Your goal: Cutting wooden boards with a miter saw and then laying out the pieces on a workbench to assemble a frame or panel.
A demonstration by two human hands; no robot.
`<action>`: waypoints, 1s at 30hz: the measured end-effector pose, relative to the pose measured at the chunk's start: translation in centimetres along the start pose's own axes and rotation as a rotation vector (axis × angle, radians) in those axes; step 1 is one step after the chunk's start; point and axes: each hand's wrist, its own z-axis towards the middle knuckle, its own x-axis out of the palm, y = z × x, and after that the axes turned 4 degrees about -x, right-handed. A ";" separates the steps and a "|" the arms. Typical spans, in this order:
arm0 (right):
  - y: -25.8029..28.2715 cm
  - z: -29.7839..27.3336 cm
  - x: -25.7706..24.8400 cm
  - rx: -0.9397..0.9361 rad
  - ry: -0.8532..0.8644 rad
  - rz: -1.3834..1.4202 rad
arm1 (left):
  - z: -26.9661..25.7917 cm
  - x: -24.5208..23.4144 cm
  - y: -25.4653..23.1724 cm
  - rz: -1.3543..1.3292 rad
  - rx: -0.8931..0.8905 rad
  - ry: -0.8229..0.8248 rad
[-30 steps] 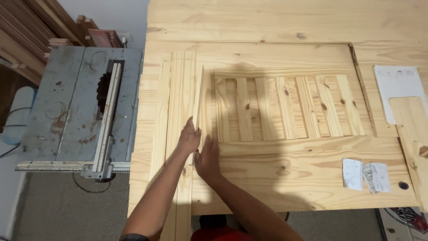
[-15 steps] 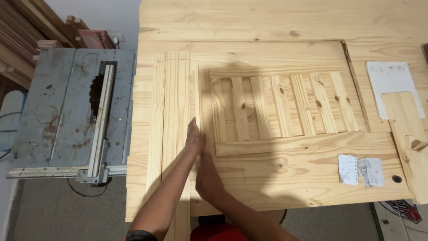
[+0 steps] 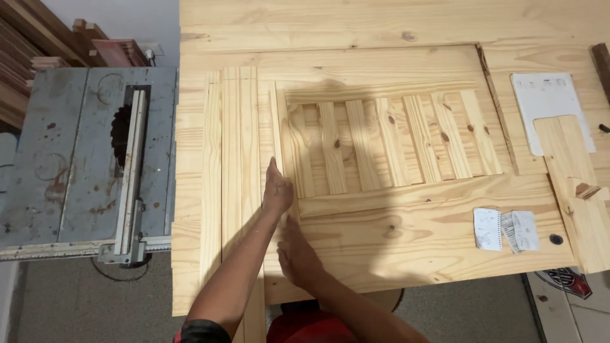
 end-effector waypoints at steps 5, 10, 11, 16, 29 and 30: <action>-2.1 -4.1 -4.7 0.021 -0.010 -0.187 | -0.9 -0.7 -0.8 -0.010 -0.004 -0.010; -13.1 -12.9 -12.4 -0.234 -0.220 -0.686 | -0.9 -0.8 -0.2 -0.077 0.090 0.024; -9.7 -12.6 -14.8 0.043 -0.303 -0.585 | -0.4 -0.6 0.3 -0.036 0.122 0.012; -10.5 -15.1 -18.2 0.341 -0.469 -0.537 | 2.4 0.4 2.7 0.054 0.145 -0.011; -12.6 -15.4 -18.2 0.273 -0.482 -0.803 | 5.0 0.6 5.5 0.178 0.161 -0.076; -13.2 -15.5 -18.0 0.255 -0.492 -0.792 | 5.0 0.4 5.4 0.100 0.119 -0.071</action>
